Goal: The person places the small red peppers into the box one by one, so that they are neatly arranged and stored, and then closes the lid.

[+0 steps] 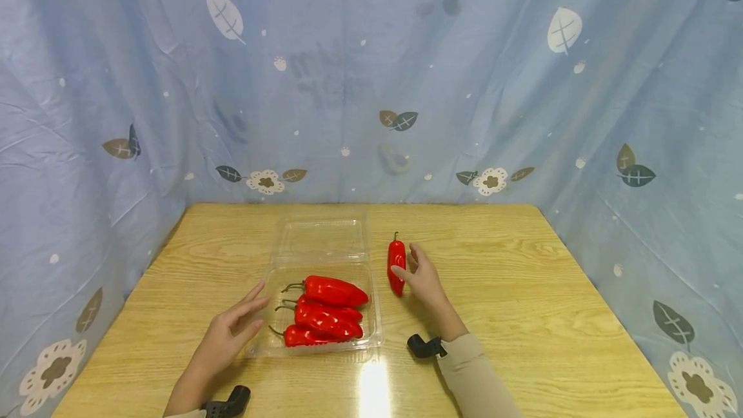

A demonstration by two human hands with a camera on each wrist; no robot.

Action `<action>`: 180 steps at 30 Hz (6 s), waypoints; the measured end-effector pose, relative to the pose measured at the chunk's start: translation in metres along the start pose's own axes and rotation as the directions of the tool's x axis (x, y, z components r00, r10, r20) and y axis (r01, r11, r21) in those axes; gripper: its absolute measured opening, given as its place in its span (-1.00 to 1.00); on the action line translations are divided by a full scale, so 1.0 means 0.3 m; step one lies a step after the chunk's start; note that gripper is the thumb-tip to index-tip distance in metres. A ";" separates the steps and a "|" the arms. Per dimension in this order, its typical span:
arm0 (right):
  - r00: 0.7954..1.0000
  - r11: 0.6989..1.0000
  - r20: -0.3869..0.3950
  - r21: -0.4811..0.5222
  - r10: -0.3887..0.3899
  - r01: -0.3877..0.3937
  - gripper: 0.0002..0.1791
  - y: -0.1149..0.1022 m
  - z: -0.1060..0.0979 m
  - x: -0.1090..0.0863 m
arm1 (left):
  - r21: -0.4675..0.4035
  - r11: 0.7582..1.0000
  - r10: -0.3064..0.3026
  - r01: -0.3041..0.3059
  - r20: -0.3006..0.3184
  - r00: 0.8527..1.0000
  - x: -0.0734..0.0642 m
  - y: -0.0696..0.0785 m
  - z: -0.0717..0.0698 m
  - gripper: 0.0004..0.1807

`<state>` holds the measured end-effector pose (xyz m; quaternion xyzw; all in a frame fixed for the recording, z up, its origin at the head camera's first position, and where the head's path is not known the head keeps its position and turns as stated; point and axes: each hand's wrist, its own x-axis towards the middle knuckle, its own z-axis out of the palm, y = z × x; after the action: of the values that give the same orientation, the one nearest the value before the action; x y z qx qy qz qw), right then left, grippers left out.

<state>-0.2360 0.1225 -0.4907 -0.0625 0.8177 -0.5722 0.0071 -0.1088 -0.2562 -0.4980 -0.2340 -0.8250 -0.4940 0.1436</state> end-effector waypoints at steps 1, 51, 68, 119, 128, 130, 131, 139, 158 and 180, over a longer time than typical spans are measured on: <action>1.000 1.000 0.008 -0.004 0.006 -0.006 -0.12 0.008 0.003 0.002 | 0.000 1.000 0.001 -0.001 0.001 1.000 0.000 0.001 0.000 -0.63; 0.999 0.986 -0.048 -0.169 0.008 -0.016 -0.19 0.054 0.029 0.009 | -0.012 1.000 0.000 0.000 -0.002 1.000 0.003 0.000 0.000 -0.63; 1.000 0.988 -0.010 0.155 -0.027 0.029 -0.27 -0.086 -0.005 -0.038 | 0.000 1.000 -0.012 0.012 0.000 1.000 0.003 0.000 -0.001 -0.63; 0.754 0.950 0.610 -0.007 -0.242 0.311 -0.31 -0.228 0.043 0.098 | 0.021 1.000 -0.008 0.008 0.004 1.000 0.012 -0.004 -0.010 -0.64; 0.682 0.944 0.709 -0.068 -0.181 0.322 -0.32 -0.255 0.078 0.147 | 0.016 1.000 -0.016 0.016 -0.001 1.000 0.014 -0.014 -0.015 -0.63; 0.663 0.931 0.727 -0.092 -0.178 0.352 -0.32 -0.256 0.087 0.155 | 0.012 1.000 -0.014 0.014 0.001 1.000 0.013 -0.015 -0.013 -0.64; 0.653 0.925 0.736 -0.101 -0.178 0.366 -0.33 -0.255 0.092 0.159 | 0.011 1.000 -0.012 0.012 0.001 1.000 0.014 -0.016 -0.012 -0.64; 0.577 0.906 0.798 -0.101 -0.174 0.412 -0.36 -0.247 0.123 0.187 | 0.009 1.000 -0.016 0.016 0.004 1.000 0.011 -0.014 -0.004 -0.64; 0.540 0.878 0.822 -0.110 -0.184 0.466 -0.37 -0.264 0.153 0.183 | 0.019 1.000 -0.012 0.012 -0.007 1.000 0.003 -0.013 -0.005 -0.62; 0.569 0.733 0.802 -0.274 -0.183 0.622 -0.31 -0.277 0.174 0.136 | 0.002 1.000 0.013 -0.013 -0.001 1.000 0.009 0.001 -0.005 -0.61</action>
<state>-0.2642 0.0413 -0.4285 -0.4778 0.8282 -0.2327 0.1776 -0.1108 -0.2568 -0.4958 -0.2391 -0.8240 -0.4921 0.1476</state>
